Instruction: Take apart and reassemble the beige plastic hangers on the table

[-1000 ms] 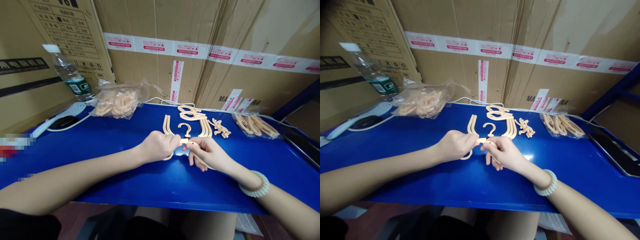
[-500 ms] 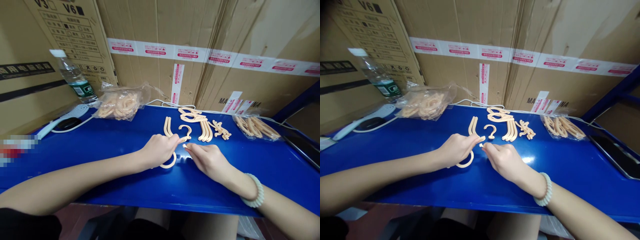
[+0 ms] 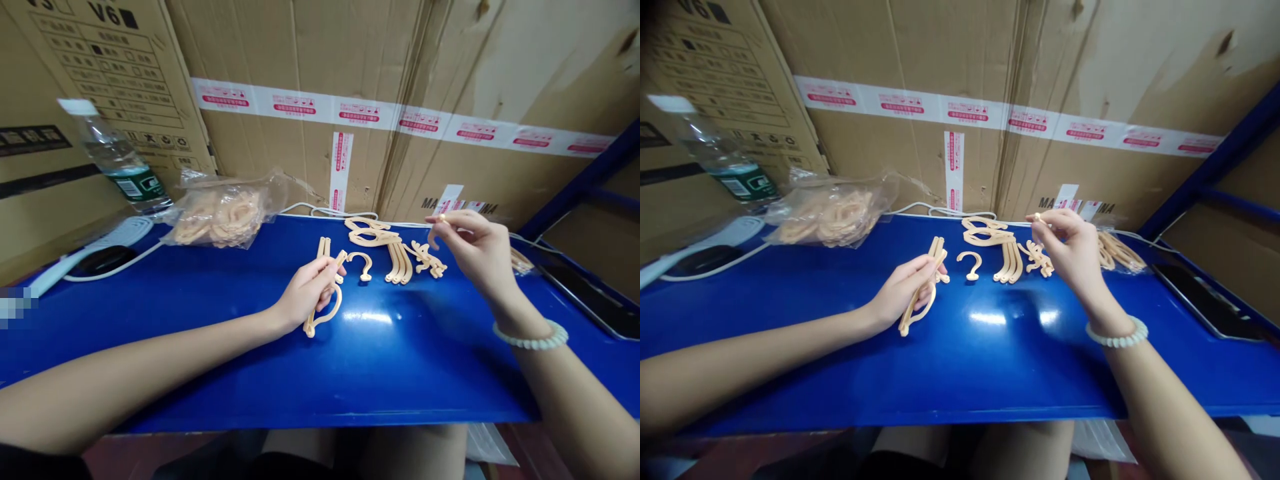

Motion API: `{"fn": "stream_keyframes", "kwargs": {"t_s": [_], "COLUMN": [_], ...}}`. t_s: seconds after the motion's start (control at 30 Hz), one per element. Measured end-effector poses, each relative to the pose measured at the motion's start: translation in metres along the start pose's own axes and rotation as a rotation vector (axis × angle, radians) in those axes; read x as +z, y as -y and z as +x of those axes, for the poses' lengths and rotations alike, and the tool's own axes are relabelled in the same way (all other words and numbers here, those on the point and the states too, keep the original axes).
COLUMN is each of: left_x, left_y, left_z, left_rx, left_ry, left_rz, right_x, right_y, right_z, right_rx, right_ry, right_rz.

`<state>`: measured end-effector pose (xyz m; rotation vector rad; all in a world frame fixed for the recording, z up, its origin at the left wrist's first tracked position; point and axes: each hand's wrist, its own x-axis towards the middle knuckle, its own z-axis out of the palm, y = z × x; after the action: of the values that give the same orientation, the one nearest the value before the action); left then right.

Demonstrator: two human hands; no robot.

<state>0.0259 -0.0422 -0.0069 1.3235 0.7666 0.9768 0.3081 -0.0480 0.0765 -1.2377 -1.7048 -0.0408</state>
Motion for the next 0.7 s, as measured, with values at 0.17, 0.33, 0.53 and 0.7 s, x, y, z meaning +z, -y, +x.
{"fn": "stream_keyframes", "kwargs": {"t_s": [0.17,0.33,0.53,0.7], "left_x": [-0.001,0.000,-0.001,-0.001], "left_y": [-0.002,-0.003,-0.003,-0.003], "left_z": [0.000,0.001,0.003,0.004], "left_rx": [0.000,0.004,0.055,0.112], "left_ry": [-0.060,-0.126,-0.189,-0.284], "left_rz": [-0.085,-0.139,-0.175,-0.170], "right_x": [0.004,0.012,0.008,0.026], "right_y": [-0.036,-0.059,-0.078,-0.038], "right_z": [0.004,0.002,0.003,-0.013], "right_rx": [-0.113,-0.130,-0.114,-0.283], "right_ry": [0.194,0.390,0.570,0.346], "right_rz": [-0.384,-0.528,-0.687,-0.457]}}
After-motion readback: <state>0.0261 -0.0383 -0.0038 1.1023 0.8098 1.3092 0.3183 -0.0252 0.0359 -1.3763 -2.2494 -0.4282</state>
